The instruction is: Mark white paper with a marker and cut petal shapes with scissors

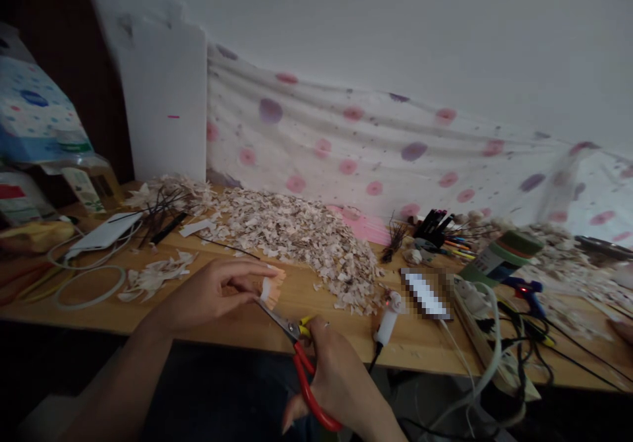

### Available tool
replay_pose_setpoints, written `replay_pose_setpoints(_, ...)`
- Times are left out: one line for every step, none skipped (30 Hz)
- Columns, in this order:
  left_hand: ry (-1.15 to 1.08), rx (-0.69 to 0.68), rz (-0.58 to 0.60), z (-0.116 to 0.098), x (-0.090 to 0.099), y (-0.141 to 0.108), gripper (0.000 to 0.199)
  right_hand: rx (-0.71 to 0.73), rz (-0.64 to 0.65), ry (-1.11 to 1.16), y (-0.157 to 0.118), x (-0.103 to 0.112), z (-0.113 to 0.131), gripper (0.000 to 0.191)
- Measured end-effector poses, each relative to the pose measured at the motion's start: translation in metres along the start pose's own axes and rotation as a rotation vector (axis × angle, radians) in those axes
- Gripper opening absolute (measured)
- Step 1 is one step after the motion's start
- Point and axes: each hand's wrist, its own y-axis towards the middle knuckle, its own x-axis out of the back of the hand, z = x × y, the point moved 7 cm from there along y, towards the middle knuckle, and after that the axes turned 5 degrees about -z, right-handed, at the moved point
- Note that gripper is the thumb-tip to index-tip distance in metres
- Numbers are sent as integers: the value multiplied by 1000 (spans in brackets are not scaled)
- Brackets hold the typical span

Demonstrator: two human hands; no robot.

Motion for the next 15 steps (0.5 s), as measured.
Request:
replay_pose_setpoints(-13, 11, -11, 2, 2, 0, 40, 7, -3, 4, 0, 0, 1, 66)
replay_pose_setpoints(-27, 20, -20, 4, 3, 0, 39, 7, -8, 5, -1, 0, 0, 67)
replay_pose_setpoints(-41, 26, -23, 5, 4, 0, 39, 2, -9, 6, -1, 0, 0, 68)
replay_pose_setpoints(-49, 31, -23, 5, 5, -1, 39, -1, -9, 8, -2, 0, -1, 69)
replay_pose_setpoints(-52, 34, -22, 5, 6, -1, 39, 0, -5, 11, -2, -1, -1, 69)
replay_pose_setpoints(-49, 38, -22, 4, 7, -1, 39, 4, 3, 13, -2, -2, -2, 69)
replay_pose_setpoints(-42, 46, -27, 4, 9, 0, 39, 8, 6, 12, -2, -2, -3, 69)
replay_pose_setpoints(-32, 57, -37, 4, 12, 0, 39, 11, 8, 4, -1, -2, -4, 69)
replay_pose_setpoints(-25, 74, -50, 5, 15, 0, 39, 14, 7, -11, 0, -3, -6, 68)
replay_pose_setpoints(-24, 96, -64, 8, 19, 1, 40, 12, 3, -36, 2, -3, -8, 68)
replay_pose_setpoints(-26, 123, -73, 13, 23, 2, 41, 6, -4, -68, 4, -3, -10, 66)
replay_pose_setpoints(-24, 156, -67, 20, 26, 3, 44, -5, -12, -105, 6, -3, -13, 64)
replay_pose_setpoints(-17, 193, -45, 30, 27, 4, 47, -18, -19, -144, 8, -3, -16, 60)
replay_pose_setpoints(6, 232, -5, 40, 28, 4, 51, -34, -23, -187, 10, -3, -19, 54)
replay_pose_setpoints(56, 271, 38, 52, 27, 5, 53, -48, -28, -232, 13, -4, -21, 46)
